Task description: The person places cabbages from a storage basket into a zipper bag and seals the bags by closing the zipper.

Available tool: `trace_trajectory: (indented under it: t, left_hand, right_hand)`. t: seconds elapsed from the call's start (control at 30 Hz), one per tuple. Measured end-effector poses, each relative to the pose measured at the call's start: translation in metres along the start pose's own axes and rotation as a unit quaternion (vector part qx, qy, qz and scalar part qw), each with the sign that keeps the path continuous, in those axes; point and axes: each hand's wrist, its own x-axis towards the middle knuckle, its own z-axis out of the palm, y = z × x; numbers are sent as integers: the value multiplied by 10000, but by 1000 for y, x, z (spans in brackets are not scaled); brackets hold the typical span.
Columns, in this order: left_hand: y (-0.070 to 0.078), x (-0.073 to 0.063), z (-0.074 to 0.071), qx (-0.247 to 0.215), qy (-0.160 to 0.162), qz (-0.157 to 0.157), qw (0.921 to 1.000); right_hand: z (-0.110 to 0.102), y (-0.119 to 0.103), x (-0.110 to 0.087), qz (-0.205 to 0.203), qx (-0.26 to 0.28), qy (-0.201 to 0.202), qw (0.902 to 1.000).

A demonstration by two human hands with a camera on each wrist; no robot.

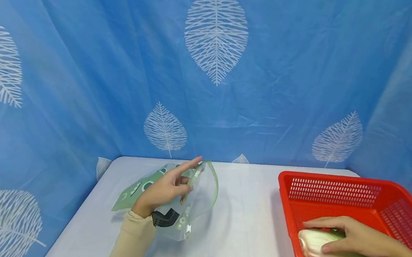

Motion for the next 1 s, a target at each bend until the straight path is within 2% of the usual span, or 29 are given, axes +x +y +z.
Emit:
trace_trajectory:
  t: [0.07,0.23,0.37,0.5,0.7,1.0]
  left_hand:
    - [0,2,1,26,-10,19,10000]
    - [1,5,2,65,-20,27,10000]
    - [-4,5,3,44,-62,-80,9999]
    - [-6,4,4,51,-35,-109,9999]
    - [1,4,2,101,-66,31,9999]
    - [-5,-1,6,176,-77,-2,9998]
  right_hand:
    - [0,2,-1,18,-9,-28,10000]
    - [2,6,-3,118,354,-256,9990]
    - [7,9,-4,-8,251,-353,9991]
    - [10,10,0,-110,119,-338,9993]
    - [9,8,3,-27,189,-278,9994]
    - [16,10,3,-142,370,-314,9987]
